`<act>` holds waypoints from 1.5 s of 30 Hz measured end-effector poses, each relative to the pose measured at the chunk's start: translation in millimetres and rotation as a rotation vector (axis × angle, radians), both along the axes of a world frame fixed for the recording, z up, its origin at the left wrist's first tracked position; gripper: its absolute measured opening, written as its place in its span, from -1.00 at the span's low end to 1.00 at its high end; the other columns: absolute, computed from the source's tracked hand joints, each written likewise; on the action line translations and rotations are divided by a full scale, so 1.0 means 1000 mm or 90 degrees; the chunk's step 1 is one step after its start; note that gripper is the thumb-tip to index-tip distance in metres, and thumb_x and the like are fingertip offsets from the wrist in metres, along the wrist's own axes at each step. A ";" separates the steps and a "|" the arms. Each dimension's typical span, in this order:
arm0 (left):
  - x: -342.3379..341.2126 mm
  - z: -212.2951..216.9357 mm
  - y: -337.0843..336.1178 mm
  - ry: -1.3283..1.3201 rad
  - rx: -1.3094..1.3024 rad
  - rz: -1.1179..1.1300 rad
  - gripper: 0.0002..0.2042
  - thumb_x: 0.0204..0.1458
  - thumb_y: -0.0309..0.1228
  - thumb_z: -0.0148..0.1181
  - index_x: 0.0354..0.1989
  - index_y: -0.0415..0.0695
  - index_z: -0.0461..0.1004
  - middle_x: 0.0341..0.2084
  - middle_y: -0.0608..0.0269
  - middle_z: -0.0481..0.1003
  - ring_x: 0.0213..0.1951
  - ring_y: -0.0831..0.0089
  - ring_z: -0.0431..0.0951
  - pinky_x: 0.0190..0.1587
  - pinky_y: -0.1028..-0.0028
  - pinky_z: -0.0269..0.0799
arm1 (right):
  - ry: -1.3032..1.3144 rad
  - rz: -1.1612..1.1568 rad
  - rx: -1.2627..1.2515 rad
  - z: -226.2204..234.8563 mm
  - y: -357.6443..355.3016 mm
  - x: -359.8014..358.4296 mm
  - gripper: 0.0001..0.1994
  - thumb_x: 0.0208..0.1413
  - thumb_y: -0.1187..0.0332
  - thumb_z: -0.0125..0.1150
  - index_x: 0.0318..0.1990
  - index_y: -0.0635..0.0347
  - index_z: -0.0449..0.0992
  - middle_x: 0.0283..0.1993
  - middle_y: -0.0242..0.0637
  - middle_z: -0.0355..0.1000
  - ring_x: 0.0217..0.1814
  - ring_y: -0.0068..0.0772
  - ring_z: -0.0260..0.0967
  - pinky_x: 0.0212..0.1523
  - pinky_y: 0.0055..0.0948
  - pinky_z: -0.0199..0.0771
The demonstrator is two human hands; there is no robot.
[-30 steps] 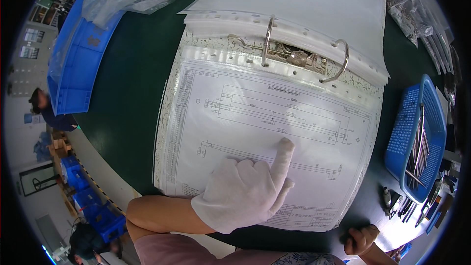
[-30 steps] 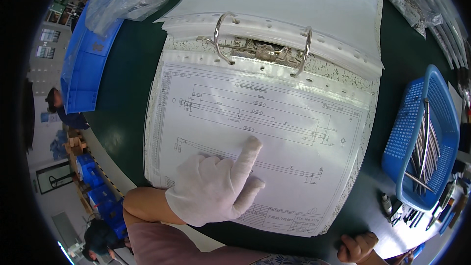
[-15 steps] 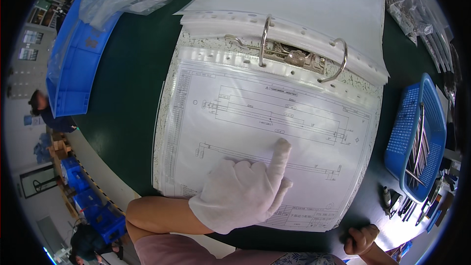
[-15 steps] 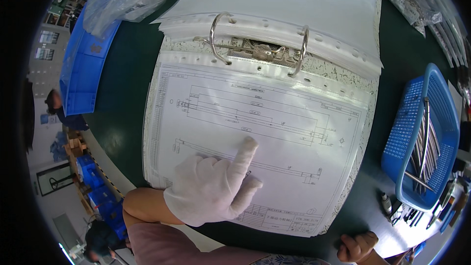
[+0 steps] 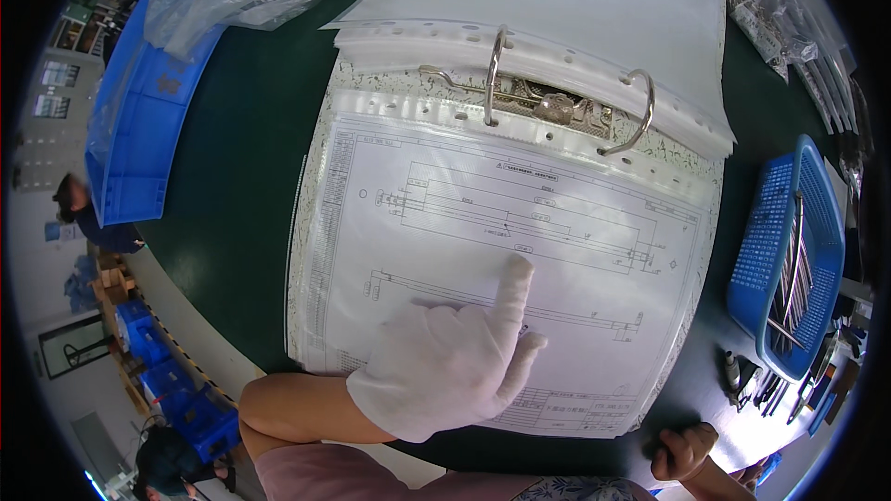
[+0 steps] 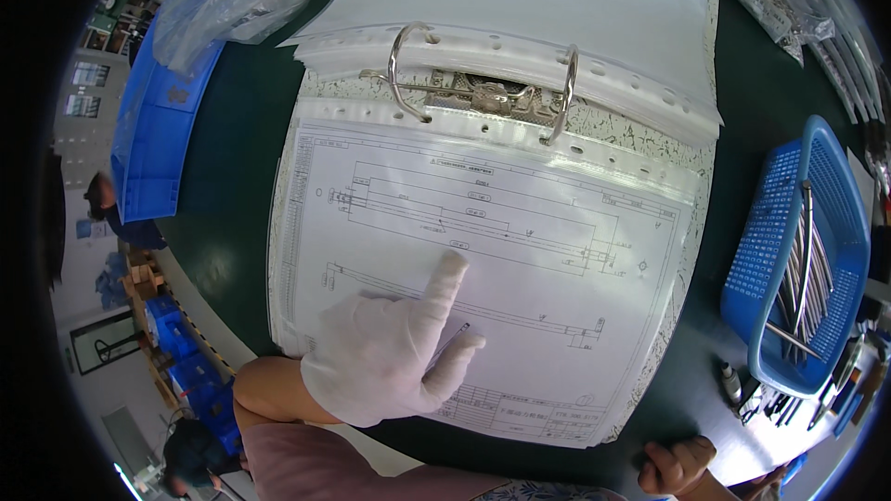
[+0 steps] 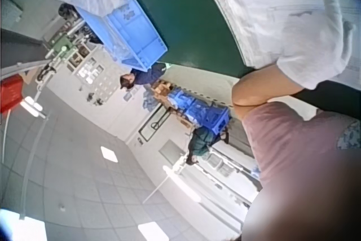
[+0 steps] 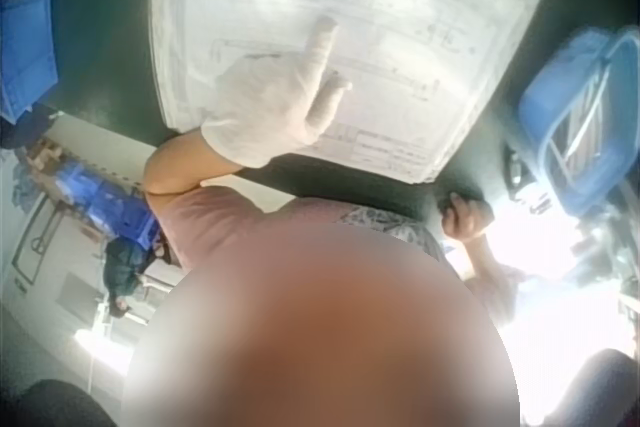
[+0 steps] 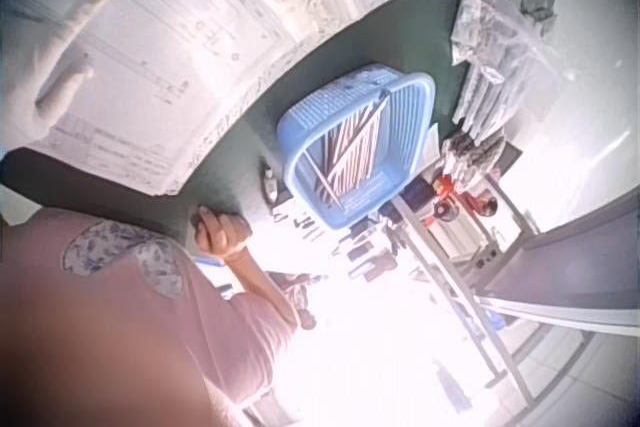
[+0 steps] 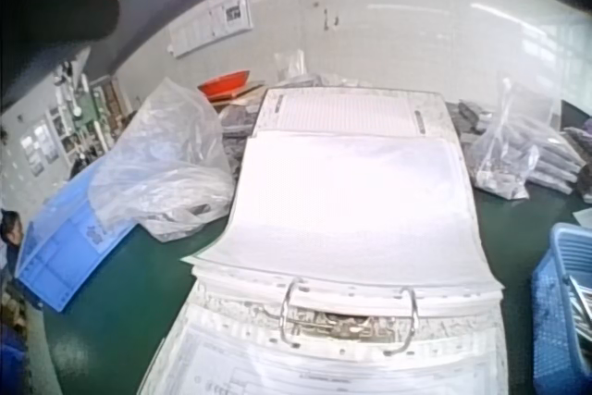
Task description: Measuring the diameter and specifications of metal rods using a digital micrometer and comparing with technical drawings.
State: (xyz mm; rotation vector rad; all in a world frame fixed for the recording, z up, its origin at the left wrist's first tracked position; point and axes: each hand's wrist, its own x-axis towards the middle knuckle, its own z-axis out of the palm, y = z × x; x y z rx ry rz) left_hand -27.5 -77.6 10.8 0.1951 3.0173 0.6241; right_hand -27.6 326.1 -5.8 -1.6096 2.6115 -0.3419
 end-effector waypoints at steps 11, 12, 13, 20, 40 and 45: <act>-0.006 0.010 -0.002 -0.057 -0.159 0.087 -0.39 -0.15 -0.17 0.09 0.00 -0.41 0.16 -0.88 0.35 0.24 -0.87 0.47 0.21 -0.82 0.42 0.11 | 0.010 0.016 -0.011 0.001 -0.004 -0.003 -0.76 -0.27 0.27 -0.03 -0.40 0.17 0.36 -0.52 -0.31 0.14 -0.50 -0.35 0.06 -0.41 -0.37 0.06; -0.005 0.009 -0.003 -0.012 -0.178 0.076 -0.41 -0.13 -0.17 0.07 -0.04 -0.43 0.19 -0.92 0.42 0.17 -0.91 0.58 0.13 -0.87 0.47 0.05 | 0.002 0.017 -0.009 0.001 -0.002 -0.003 -0.75 -0.28 0.27 -0.03 -0.40 0.17 0.36 -0.52 -0.31 0.14 -0.50 -0.35 0.06 -0.41 -0.36 0.06; -0.005 0.008 -0.003 -0.012 -0.177 0.075 -0.41 -0.13 -0.17 0.07 -0.04 -0.43 0.19 -0.92 0.42 0.17 -0.91 0.58 0.13 -0.87 0.47 0.05 | -0.006 0.018 -0.006 0.001 -0.001 -0.003 -0.75 -0.29 0.26 -0.02 -0.40 0.17 0.37 -0.52 -0.31 0.14 -0.50 -0.35 0.07 -0.42 -0.36 0.06; -0.005 0.005 -0.006 0.018 -0.181 0.053 -0.42 -0.14 -0.17 0.08 -0.03 -0.41 0.20 -0.90 0.44 0.12 -0.87 0.59 0.12 -0.83 0.51 0.05 | 0.018 0.014 -0.018 0.001 -0.007 -0.004 -0.76 -0.29 0.25 -0.02 -0.42 0.15 0.36 -0.51 -0.31 0.14 -0.53 -0.35 0.07 -0.41 -0.37 0.06; -0.002 0.000 0.002 0.050 -0.186 -0.031 -0.45 -0.12 -0.13 0.04 -0.01 -0.30 0.27 -0.88 0.49 0.06 -0.84 0.61 0.07 -0.75 0.55 -0.01 | -0.024 0.028 -0.004 -0.001 0.001 -0.002 -0.77 -0.21 0.23 -0.07 -0.40 0.16 0.33 -0.51 -0.29 0.16 -0.50 -0.35 0.09 -0.30 -0.34 0.07; -0.002 -0.001 0.001 0.058 -0.176 -0.031 -0.46 -0.13 -0.15 0.05 -0.03 -0.30 0.28 -0.87 0.49 0.07 -0.83 0.61 0.08 -0.74 0.55 0.01 | -0.028 0.025 -0.002 0.000 0.001 -0.001 -0.77 -0.21 0.24 -0.07 -0.41 0.16 0.33 -0.55 -0.30 0.15 -0.51 -0.35 0.08 -0.32 -0.34 0.07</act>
